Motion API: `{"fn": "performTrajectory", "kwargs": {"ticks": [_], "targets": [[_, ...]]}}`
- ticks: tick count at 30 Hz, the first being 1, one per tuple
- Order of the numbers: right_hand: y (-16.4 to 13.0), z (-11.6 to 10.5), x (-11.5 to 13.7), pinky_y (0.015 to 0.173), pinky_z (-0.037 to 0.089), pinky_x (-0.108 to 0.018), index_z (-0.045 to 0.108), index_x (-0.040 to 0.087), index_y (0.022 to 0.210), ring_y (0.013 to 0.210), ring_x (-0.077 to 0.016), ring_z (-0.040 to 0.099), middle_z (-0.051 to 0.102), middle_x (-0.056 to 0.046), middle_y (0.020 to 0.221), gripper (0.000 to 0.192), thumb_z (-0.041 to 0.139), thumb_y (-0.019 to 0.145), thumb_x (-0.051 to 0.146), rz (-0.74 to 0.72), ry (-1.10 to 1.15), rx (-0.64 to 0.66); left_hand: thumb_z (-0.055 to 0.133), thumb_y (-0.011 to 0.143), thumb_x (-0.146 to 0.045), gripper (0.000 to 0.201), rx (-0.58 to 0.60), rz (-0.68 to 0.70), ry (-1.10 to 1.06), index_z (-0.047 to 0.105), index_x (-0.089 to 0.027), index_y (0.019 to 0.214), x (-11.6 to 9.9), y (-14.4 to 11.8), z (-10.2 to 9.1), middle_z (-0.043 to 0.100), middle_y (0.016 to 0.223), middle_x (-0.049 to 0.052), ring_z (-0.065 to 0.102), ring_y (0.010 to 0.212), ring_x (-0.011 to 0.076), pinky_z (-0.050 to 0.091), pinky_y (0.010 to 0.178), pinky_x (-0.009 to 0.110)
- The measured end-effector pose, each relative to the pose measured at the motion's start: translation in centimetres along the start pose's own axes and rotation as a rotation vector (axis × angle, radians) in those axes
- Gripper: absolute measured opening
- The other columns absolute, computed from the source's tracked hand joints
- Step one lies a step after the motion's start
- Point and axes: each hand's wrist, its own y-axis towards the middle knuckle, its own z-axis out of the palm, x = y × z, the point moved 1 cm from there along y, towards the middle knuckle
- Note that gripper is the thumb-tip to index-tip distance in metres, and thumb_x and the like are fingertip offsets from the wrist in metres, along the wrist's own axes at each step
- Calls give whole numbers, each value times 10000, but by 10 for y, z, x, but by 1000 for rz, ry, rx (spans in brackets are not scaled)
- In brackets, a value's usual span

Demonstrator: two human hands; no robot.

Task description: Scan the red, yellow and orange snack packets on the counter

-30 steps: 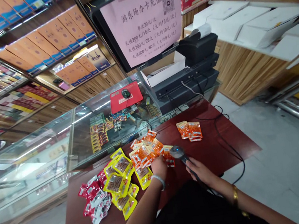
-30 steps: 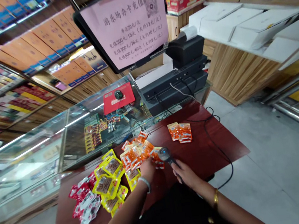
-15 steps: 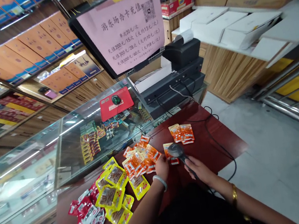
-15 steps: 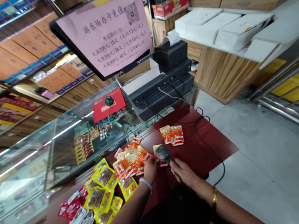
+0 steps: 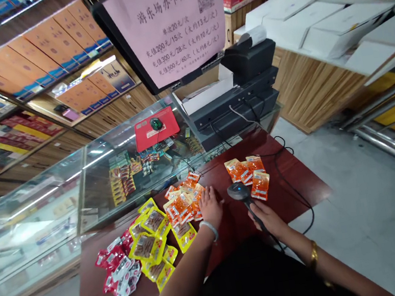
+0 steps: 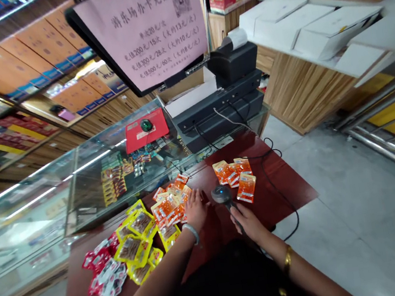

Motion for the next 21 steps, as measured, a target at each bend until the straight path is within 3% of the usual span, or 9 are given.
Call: {"fn": "performTrajectory", "kwargs": {"ticks": [2,5,8,11,14,16,18,21], "targets": [[1,6,-3,387,296,-186,519,218,876,396,-47,393,481,80,613,502,598,769,702,15,-19,25,610,838,-390,771,73,38,147,320,-159,1514,18,-6,4,261,1589,151,188,1483,315,198,1180,511],[1,15,-10,381,296,-186,499,220,843,393,-47,385,467,85,606,504,581,770,712,29,-54,65,578,845,-441,799,185,128,215,281,-155,1529,31,-15,12,226,1602,139,145,1496,303,183,1190,495],[1,22,-15,378,289,-187,494,220,842,389,-46,376,456,90,605,509,569,773,718,34,-83,84,583,843,-423,747,231,255,160,339,-181,1506,32,-26,13,286,1587,114,178,1488,291,196,1193,472],[-2,26,-16,380,282,-189,508,219,893,388,-47,372,450,95,602,526,571,765,725,45,-91,91,570,859,-335,531,190,345,69,516,-228,1376,30,-36,10,424,1512,89,317,1426,269,243,1175,442],[-6,29,-14,391,287,-192,502,215,865,396,-48,383,463,90,606,528,570,764,729,39,-99,84,542,859,-240,409,30,186,72,582,-185,1262,32,-41,6,529,1381,130,462,1288,269,325,1108,426],[-10,29,-13,393,283,-194,499,214,851,397,-48,386,468,87,610,526,570,765,728,35,-99,78,573,835,-252,485,-63,5,124,536,-143,1305,34,-40,4,539,1335,172,484,1237,308,352,1061,444],[-12,29,-14,393,278,-193,497,213,843,396,-47,384,465,87,608,525,573,764,727,35,-94,70,623,806,-317,633,-77,-110,167,460,-108,1381,34,-38,4,523,1336,212,472,1240,355,342,1045,462],[-15,26,-18,390,277,-190,489,213,819,393,-45,381,466,86,602,527,571,762,730,37,-97,59,663,781,-381,834,0,-144,181,319,-74,1476,31,-33,7,525,1331,249,458,1262,385,324,1040,461]]}}
